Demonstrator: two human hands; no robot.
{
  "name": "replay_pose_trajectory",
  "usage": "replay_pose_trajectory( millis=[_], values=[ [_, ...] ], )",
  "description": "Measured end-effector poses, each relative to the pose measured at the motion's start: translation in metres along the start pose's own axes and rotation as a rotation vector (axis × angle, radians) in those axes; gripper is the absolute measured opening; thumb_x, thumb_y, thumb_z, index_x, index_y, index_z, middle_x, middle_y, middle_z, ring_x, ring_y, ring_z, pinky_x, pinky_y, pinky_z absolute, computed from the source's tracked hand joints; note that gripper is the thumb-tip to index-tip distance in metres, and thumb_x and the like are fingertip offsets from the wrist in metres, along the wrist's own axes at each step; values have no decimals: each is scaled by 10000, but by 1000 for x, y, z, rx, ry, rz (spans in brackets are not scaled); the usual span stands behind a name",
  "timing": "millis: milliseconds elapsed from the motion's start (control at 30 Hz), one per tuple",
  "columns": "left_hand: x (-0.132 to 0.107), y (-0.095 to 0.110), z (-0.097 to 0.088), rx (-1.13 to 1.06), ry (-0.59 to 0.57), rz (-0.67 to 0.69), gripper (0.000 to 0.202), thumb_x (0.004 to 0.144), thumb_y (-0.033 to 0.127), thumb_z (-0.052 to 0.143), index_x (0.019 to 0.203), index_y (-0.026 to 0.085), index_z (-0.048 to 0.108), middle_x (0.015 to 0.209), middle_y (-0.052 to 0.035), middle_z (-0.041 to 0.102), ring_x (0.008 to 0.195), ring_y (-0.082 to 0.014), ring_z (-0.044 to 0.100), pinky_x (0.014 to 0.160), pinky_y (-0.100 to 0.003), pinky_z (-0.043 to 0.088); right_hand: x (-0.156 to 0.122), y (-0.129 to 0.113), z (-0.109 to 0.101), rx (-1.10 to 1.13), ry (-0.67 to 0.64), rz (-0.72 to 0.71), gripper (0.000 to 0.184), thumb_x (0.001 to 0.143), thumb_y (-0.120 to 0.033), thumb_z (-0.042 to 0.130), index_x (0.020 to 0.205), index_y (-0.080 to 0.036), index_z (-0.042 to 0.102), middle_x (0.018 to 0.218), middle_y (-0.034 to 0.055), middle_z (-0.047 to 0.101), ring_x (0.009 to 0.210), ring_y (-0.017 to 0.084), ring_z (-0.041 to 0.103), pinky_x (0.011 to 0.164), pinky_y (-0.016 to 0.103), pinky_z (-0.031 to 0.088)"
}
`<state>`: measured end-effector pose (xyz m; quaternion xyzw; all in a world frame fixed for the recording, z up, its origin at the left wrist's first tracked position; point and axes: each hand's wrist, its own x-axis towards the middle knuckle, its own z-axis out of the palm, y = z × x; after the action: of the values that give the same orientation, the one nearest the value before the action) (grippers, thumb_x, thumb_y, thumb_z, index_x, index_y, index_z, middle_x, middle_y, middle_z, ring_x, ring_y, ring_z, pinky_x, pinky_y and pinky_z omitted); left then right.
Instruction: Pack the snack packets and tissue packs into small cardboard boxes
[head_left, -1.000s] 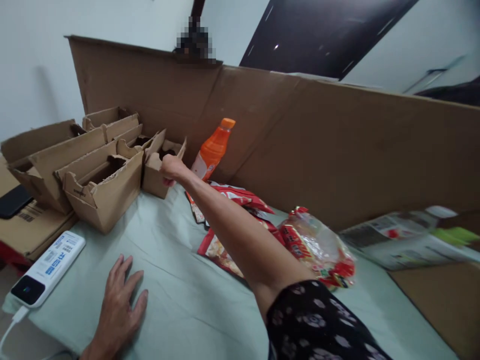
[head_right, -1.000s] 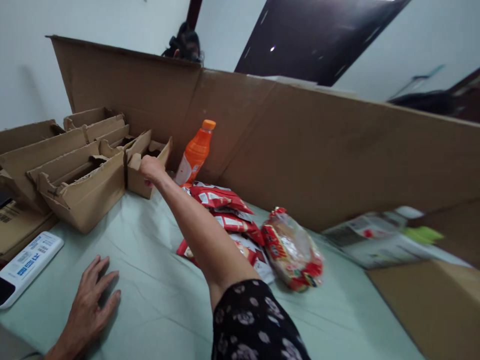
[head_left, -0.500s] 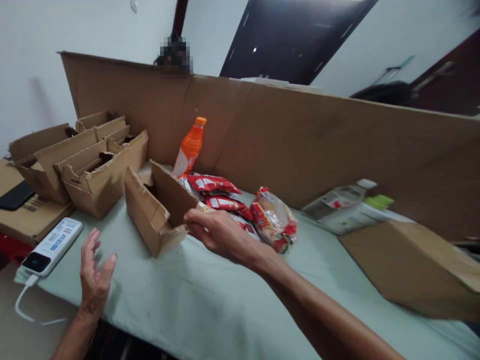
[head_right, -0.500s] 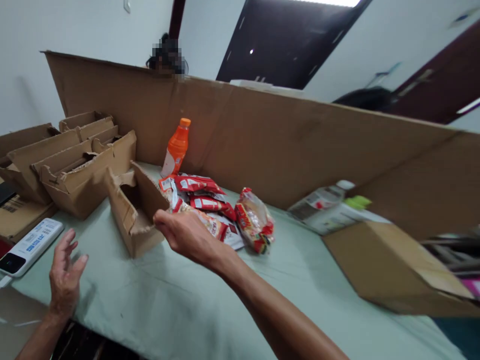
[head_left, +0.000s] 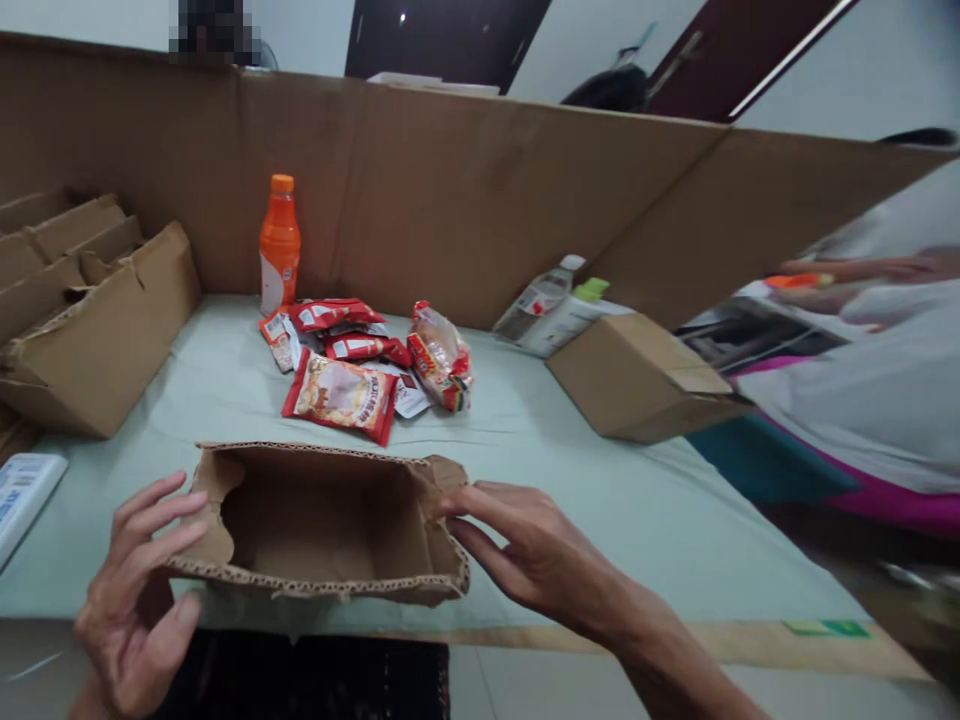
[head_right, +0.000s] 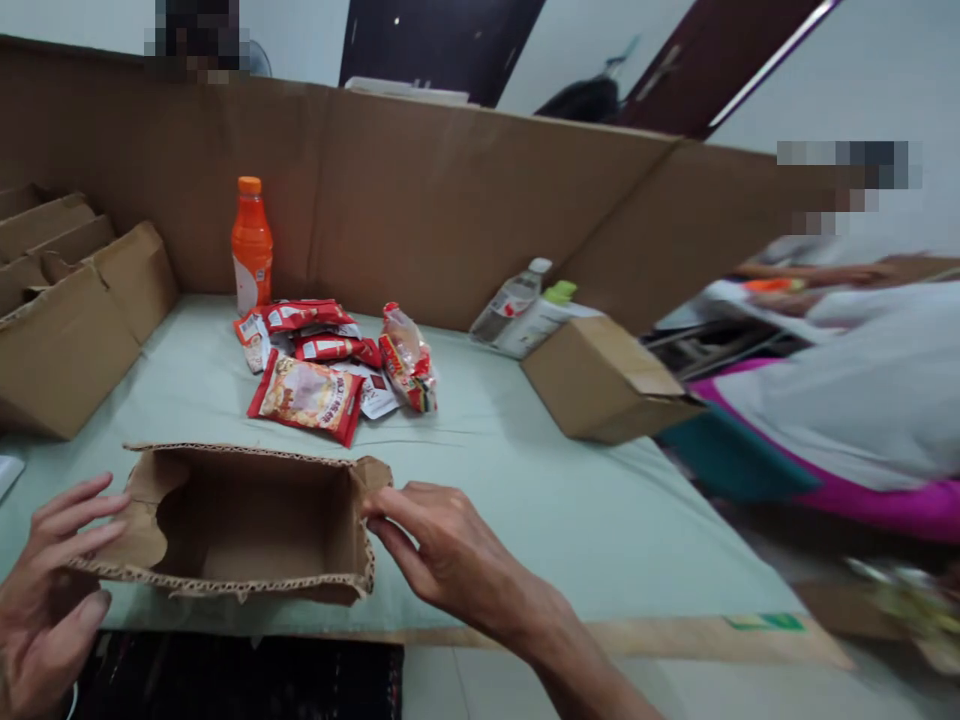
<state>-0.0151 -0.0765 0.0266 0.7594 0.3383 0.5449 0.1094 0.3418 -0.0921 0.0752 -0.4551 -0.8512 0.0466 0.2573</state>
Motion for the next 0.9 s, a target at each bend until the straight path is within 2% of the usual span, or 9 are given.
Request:
replay_pose_trajectory(
  millis=[100, 233, 367, 433, 500, 600, 667, 767, 900],
  values=[
    [7, 0, -3, -1, -146, 39, 358, 831, 47, 599, 1124, 237, 676, 1199, -44, 715, 1315, -306, 568, 1065, -475, 476, -8, 3, -7, 148, -3, 38, 181, 971, -138, 513, 990, -219, 673, 741, 11, 732, 627, 132, 682, 594, 225, 501],
    [16, -4, -6, 14, -389, 70, 305, 816, 59, 538, 1018, 253, 659, 1256, -36, 723, 1339, -290, 541, 1043, -463, 474, -8, 25, -22, 420, 107, 196, 400, 977, -196, 546, 1372, -247, 570, 757, -15, 740, 634, 137, 695, 600, 236, 552],
    [24, -7, -9, 120, -546, 92, 334, 791, 124, 516, 1044, 276, 673, 1348, -39, 700, 1393, -324, 486, 1081, -542, 432, 33, 81, -27, 141, 320, 477, 332, 915, -343, 630, 1208, -195, 680, 948, 90, 780, 827, 230, 736, 734, 353, 594],
    [31, -7, -11, 163, -613, 149, 448, 759, 126, 530, 1152, 283, 677, 1376, -55, 689, 1401, -348, 489, 1053, -568, 475, 67, 116, -25, -84, 267, 623, 398, 853, -365, 676, 1189, -154, 700, 1157, 172, 755, 1003, 303, 724, 834, 415, 580],
    [41, -4, -11, 192, -669, 213, 569, 722, 126, 538, 1255, 283, 663, 1372, -75, 694, 1400, -374, 503, 1026, -604, 511, 99, 147, -21, -229, 109, 800, 471, 805, -394, 732, 1183, -113, 702, 1223, 231, 721, 1093, 354, 694, 879, 432, 549],
    [53, 3, -7, 226, -763, 266, 638, 664, 141, 540, 1277, 272, 658, 1333, -82, 718, 1397, -385, 521, 1068, -651, 489, 121, 177, -16, -194, -99, 1030, 250, 805, -336, 732, 903, -106, 728, 938, 205, 746, 929, 306, 719, 767, 357, 503],
    [58, 7, -4, 237, -816, 278, 630, 636, 146, 541, 1241, 266, 666, 1316, -70, 729, 1394, -377, 531, 1118, -646, 453, 116, 183, -18, -120, -129, 1083, 177, 831, -219, 654, 678, -130, 660, 681, 127, 671, 732, 220, 681, 669, 321, 441],
    [61, 10, 0, 197, -835, 219, 587, 626, 137, 551, 1175, 288, 693, 1215, -40, 763, 1335, -356, 583, 1159, -610, 425, 87, 175, -31, -82, -18, 1076, 293, 824, -140, 585, 534, -166, 556, 514, 46, 528, 574, 143, 547, 583, 319, 369],
    [62, 8, 4, 114, -856, 129, 550, 644, 167, 573, 1154, 326, 701, 1014, -28, 741, 1127, -318, 664, 1184, -596, 394, 39, 148, -55, -32, 270, 1047, 184, 854, -233, 597, 731, -129, 688, 666, 94, 653, 595, 153, 566, 554, 319, 405]
  ],
)
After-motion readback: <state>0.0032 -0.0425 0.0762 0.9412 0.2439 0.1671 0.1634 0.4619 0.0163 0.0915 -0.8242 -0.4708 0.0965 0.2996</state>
